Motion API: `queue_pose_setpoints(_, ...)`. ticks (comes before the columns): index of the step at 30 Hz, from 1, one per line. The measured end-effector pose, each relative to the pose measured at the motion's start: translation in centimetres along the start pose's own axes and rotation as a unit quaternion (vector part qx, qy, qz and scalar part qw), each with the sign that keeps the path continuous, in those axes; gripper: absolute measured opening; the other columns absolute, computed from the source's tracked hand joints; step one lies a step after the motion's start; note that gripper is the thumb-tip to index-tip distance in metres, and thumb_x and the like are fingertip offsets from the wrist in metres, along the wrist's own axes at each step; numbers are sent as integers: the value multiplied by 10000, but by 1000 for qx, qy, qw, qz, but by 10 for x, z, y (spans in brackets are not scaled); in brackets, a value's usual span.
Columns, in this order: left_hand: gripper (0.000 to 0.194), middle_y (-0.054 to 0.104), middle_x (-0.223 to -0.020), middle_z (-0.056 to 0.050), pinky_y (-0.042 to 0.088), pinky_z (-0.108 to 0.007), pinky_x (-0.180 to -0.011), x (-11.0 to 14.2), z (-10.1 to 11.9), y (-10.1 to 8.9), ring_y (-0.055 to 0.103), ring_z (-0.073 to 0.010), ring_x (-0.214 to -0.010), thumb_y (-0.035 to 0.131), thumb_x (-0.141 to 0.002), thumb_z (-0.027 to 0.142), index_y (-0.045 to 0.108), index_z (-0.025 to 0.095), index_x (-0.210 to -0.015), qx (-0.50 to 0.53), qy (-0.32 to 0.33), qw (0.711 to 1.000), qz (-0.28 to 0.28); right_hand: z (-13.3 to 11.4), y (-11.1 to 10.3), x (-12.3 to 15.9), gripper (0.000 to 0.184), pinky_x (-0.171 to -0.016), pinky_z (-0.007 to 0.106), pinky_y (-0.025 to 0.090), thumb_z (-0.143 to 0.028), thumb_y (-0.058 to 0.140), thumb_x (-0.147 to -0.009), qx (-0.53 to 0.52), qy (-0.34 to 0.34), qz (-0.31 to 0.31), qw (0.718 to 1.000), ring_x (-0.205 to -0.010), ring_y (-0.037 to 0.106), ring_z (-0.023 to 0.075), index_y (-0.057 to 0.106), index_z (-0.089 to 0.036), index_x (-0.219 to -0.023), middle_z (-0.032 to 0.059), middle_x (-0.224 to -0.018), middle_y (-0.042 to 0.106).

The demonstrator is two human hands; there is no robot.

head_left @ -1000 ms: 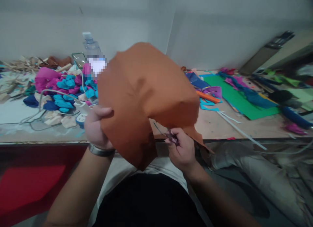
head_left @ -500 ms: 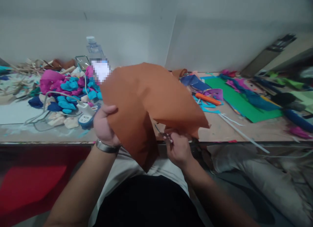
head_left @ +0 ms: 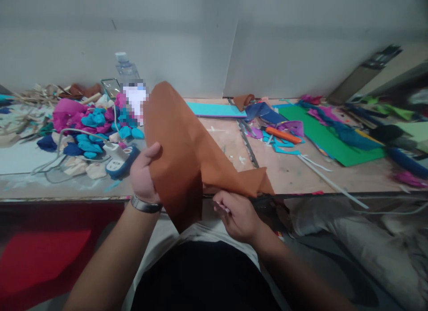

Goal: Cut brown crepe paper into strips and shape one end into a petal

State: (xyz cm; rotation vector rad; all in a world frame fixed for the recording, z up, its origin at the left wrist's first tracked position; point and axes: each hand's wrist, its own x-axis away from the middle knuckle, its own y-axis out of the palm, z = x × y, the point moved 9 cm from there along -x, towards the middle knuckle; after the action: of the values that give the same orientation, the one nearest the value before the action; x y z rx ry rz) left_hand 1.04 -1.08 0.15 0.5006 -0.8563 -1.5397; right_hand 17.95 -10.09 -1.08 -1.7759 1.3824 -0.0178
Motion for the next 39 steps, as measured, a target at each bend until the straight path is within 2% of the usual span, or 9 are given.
queue_pose_setpoints(2,270,800,-908,-64,606,-426,-983,0,1,-1,760,-292,-1041,535,-937,295,715,169,-1095,-9,-7,1000,14,-6,-1,4,172,-617,263,411,-263,466,-1019,-45,8,-1,999,-628,561,155,519,-233,-857,-10,-718,566)
queue_pose_setpoints(4,272,798,-912,-86,614,-449,-970,-1,-1,0,761,-308,-1035,529,-948,302,713,152,-1080,-22,-24,999,24,-6,-2,5,190,-733,282,478,-273,453,-1046,-61,23,8,998,-820,658,192,526,-234,-875,34,-834,642)
queue_pose_setpoints(7,264,790,-915,-108,619,-457,-965,-7,-2,-1,760,-314,-1031,554,-934,287,705,132,-1084,-39,-22,997,60,1,-2,2,156,-891,361,517,-237,474,-1032,-20,43,31,998,-1059,669,256,554,-230,-898,94,-1013,693)
queue_pose_setpoints(10,260,784,-893,-121,633,-448,-936,-14,-11,-6,771,-305,-982,548,-943,278,708,121,-1075,-62,-54,993,88,13,0,-1,152,-882,401,556,-127,486,-956,55,57,42,996,-1024,687,276,608,-216,-947,113,-1020,710)
queue_pose_setpoints(12,281,783,-893,-134,637,-450,-923,-17,-17,-7,774,-307,-963,534,-963,293,712,113,-1083,-71,-81,990,88,16,0,-2,289,-943,416,570,-55,467,-905,75,44,52,995,-1100,693,278,663,-204,-1056,120,-1116,734)
queue_pose_setpoints(17,324,792,-965,-148,617,-485,-978,-12,-16,2,751,-335,-1058,535,-971,333,722,117,-1124,-71,-82,993,46,14,-1,-2,501,-1057,332,563,15,397,-909,28,-20,91,995,-1176,708,180,703,-220,-1230,57,-1249,757)
queue_pose_setpoints(25,300,795,-1024,-117,601,-476,-1012,-1,-2,13,752,-316,-1068,565,-975,310,726,123,-1147,-79,-45,996,13,22,-9,-2,287,-927,380,592,-249,506,-1031,57,84,100,990,-1075,739,253,675,-208,-1259,93,-1172,781)
queue_pose_setpoints(32,283,802,-974,-101,592,-413,-1032,4,7,17,741,-294,-1118,566,-977,306,729,136,-1133,-54,-19,998,9,10,-7,-4,398,-1137,427,452,-345,393,-1099,-70,128,48,988,-1299,627,260,625,-184,-1379,128,-1364,697)
queue_pose_setpoints(39,266,811,-1027,-68,602,-428,-1026,-5,19,29,759,-296,-1060,599,-950,278,744,150,-1133,-64,23,998,0,19,-3,-15,437,-1177,464,415,-410,385,-1104,-126,137,48,981,-1338,594,271,611,-212,-1422,117,-1410,670)
